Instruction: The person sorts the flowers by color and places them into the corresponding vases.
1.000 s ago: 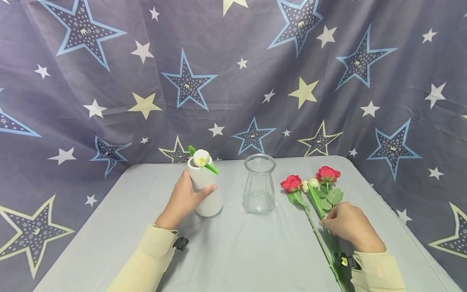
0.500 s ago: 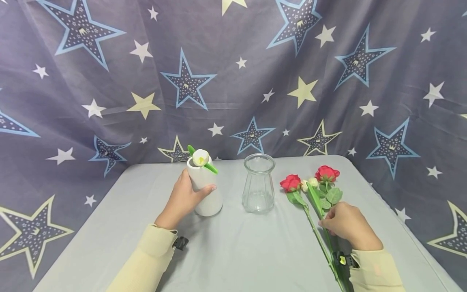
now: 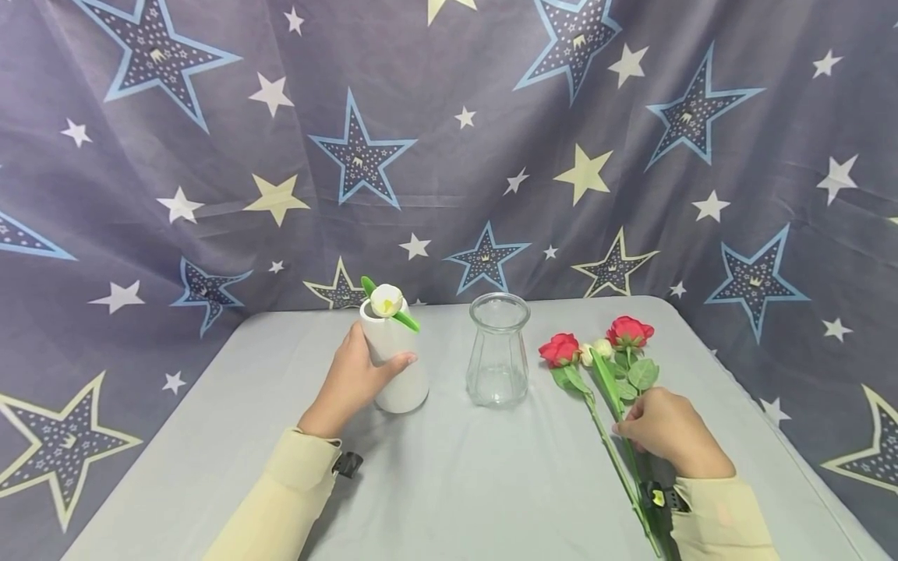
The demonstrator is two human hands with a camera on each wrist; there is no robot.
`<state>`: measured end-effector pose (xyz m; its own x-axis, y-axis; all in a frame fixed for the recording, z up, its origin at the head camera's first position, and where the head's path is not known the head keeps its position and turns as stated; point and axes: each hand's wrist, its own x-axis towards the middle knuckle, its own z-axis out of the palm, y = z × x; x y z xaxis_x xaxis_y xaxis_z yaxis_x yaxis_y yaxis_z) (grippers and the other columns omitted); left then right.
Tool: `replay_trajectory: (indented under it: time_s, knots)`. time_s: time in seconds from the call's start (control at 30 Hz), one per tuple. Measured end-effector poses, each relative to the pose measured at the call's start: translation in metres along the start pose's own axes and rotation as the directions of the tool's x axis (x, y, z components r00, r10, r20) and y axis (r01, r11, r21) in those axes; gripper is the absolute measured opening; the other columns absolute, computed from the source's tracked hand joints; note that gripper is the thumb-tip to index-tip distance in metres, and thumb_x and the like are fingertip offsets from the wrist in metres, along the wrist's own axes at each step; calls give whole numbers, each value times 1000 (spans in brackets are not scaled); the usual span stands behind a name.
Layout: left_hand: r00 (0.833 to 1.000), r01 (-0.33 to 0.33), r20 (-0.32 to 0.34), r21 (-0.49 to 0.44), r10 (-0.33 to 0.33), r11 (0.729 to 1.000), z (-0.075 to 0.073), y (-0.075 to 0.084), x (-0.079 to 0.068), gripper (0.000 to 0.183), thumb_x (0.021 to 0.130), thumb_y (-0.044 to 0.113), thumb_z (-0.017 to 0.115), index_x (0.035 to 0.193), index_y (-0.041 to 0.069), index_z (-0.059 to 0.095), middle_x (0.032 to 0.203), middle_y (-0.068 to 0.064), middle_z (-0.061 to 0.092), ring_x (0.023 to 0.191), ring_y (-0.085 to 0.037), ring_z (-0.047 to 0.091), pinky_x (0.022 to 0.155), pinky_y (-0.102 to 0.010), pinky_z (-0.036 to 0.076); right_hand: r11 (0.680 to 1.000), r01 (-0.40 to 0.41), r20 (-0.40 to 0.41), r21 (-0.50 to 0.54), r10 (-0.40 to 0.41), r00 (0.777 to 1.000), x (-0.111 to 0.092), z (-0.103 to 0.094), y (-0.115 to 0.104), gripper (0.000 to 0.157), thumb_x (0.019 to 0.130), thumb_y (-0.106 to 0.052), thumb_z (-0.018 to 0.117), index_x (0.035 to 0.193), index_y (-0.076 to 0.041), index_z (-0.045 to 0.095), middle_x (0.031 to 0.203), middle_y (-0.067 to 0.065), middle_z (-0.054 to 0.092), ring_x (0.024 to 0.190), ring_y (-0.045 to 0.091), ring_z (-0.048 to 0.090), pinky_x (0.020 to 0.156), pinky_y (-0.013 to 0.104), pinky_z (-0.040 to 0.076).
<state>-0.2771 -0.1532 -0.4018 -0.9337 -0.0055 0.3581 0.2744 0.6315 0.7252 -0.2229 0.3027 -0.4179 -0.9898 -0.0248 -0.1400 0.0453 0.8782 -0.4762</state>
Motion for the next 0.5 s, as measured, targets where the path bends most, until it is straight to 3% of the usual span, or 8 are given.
replay_trajectory:
  time_s: [0.5]
  knots:
    - [1000, 2, 1, -7, -2, 1000, 0, 0, 0, 97, 81, 54, 84, 147, 0, 38, 132, -18, 52, 118, -35, 57, 102, -51, 48, 1000, 13, 0, -8, -13, 1000, 2, 3, 1, 25, 88, -28, 81, 74, -11, 69, 64, 0, 65, 62, 17, 61, 55, 33, 43]
